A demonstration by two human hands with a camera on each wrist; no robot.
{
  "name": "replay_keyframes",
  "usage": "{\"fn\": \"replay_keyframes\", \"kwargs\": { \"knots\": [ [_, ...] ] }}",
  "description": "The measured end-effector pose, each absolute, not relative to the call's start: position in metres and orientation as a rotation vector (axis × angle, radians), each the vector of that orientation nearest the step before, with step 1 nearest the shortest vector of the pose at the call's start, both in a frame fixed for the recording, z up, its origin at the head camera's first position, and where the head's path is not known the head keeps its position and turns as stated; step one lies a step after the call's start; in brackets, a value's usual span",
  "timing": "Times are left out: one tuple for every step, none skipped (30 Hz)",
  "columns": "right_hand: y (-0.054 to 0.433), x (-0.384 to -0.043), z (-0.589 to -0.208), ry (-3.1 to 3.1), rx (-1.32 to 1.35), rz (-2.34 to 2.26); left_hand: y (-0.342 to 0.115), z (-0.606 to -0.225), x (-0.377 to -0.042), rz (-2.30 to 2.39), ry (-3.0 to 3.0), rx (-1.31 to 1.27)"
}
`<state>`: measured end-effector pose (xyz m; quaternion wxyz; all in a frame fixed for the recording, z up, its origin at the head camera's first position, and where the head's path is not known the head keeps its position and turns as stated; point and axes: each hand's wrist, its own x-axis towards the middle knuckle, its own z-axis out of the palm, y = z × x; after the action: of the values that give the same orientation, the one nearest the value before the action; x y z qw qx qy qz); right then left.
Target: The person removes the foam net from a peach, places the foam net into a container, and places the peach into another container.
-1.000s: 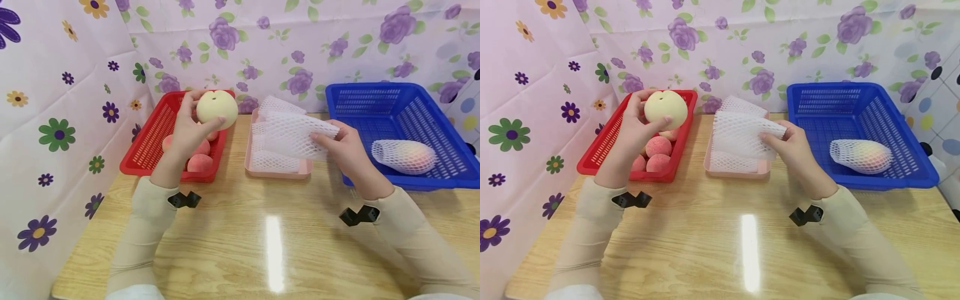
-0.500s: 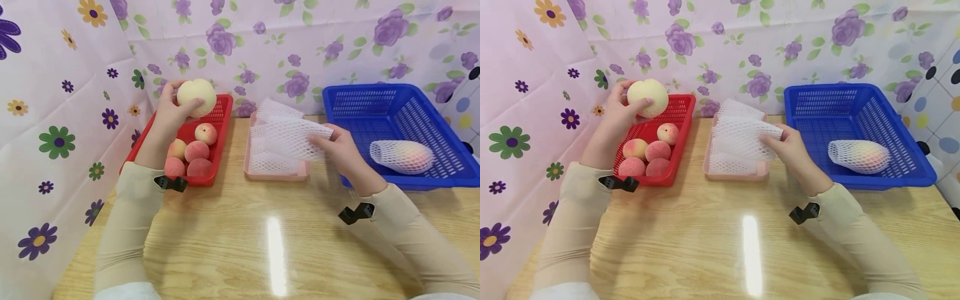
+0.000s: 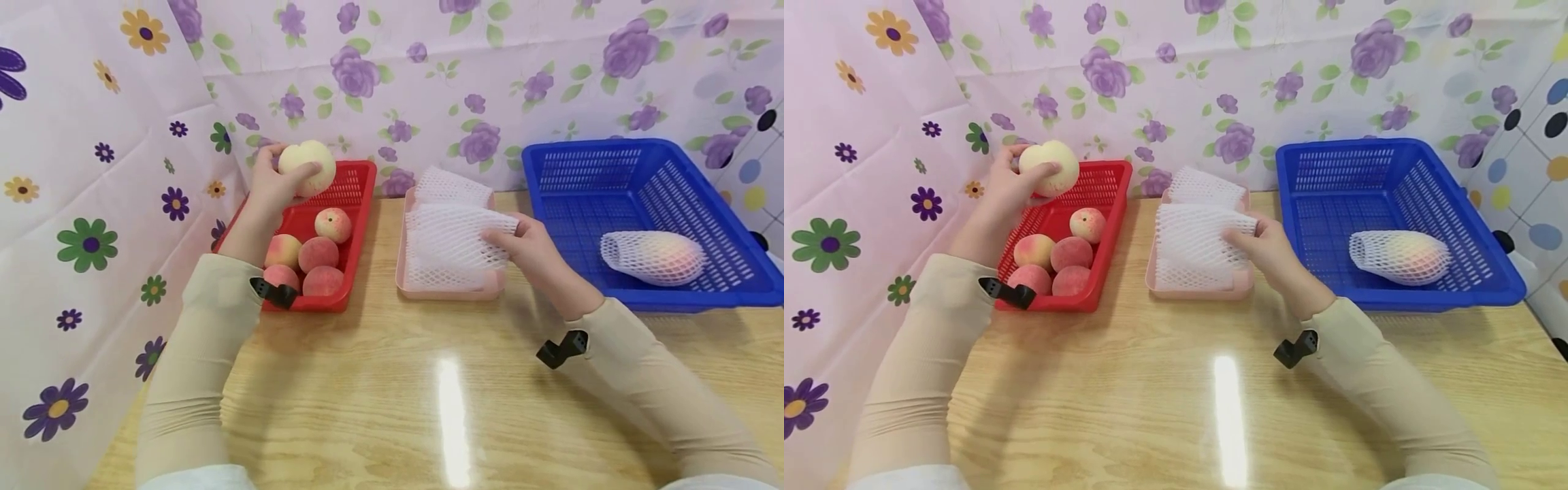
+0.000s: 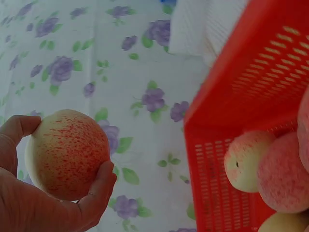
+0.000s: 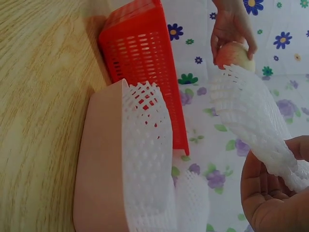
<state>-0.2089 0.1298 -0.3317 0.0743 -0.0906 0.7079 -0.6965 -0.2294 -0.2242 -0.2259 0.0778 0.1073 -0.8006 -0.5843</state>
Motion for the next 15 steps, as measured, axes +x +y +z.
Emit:
{"fn": "replay_keyframes", "kwargs": {
  "knots": [
    [0.129, -0.21, -0.333, 2.118, -0.266, -2.089, -0.225, -0.228, -0.231, -1.727, -2.414, 0.327],
    [0.128, -0.211, -0.334, 2.121, -0.26, -2.08, -0.226, -0.23, -0.233, -1.708, -2.429, 0.329],
    [0.128, -0.211, -0.335, 2.122, -0.255, -2.074, -0.227, -0.231, -0.235, -1.691, -2.441, 0.334],
    [0.127, -0.212, -0.336, 2.124, -0.251, -2.066, -0.228, -0.233, -0.237, -1.682, -2.45, 0.337],
    [0.126, -0.213, -0.338, 2.114, -0.251, -2.069, -0.229, -0.234, -0.238, -1.673, -2.458, 0.346],
    [0.126, -0.214, -0.339, 2.099, -0.252, -2.079, -0.23, -0.235, -0.24, -1.67, -2.46, 0.36],
    [0.125, -0.215, -0.34, 2.087, -0.257, -2.086, -0.231, -0.236, -0.242, -1.665, -2.461, 0.374],
    [0.125, -0.216, -0.341, 2.078, -0.262, -2.094, -0.232, -0.238, -0.245, -1.661, -2.46, 0.39],
    [0.124, -0.217, -0.342, 2.065, -0.266, -2.102, -0.234, -0.239, -0.246, -1.653, -2.461, 0.407],
    [0.123, -0.218, -0.343, 2.059, -0.266, -2.106, -0.235, -0.24, -0.248, -1.643, -2.459, 0.418],
    [0.123, -0.219, -0.344, 2.051, -0.262, -2.111, -0.236, -0.241, -0.25, -1.633, -2.455, 0.43],
    [0.122, -0.22, -0.344, 2.056, -0.256, -2.107, -0.237, -0.242, -0.252, -1.63, -2.447, 0.442],
    [0.122, -0.221, -0.345, 2.053, -0.247, -2.108, -0.238, -0.243, -0.254, -1.63, -2.437, 0.448],
    [0.122, -0.222, -0.345, 2.048, -0.235, -2.11, -0.239, -0.244, -0.255, -1.638, -2.424, 0.455],
    [0.121, -0.224, -0.345, 2.046, -0.223, -2.111, -0.241, -0.244, -0.257, -1.64, -2.412, 0.463]
  ]
}}
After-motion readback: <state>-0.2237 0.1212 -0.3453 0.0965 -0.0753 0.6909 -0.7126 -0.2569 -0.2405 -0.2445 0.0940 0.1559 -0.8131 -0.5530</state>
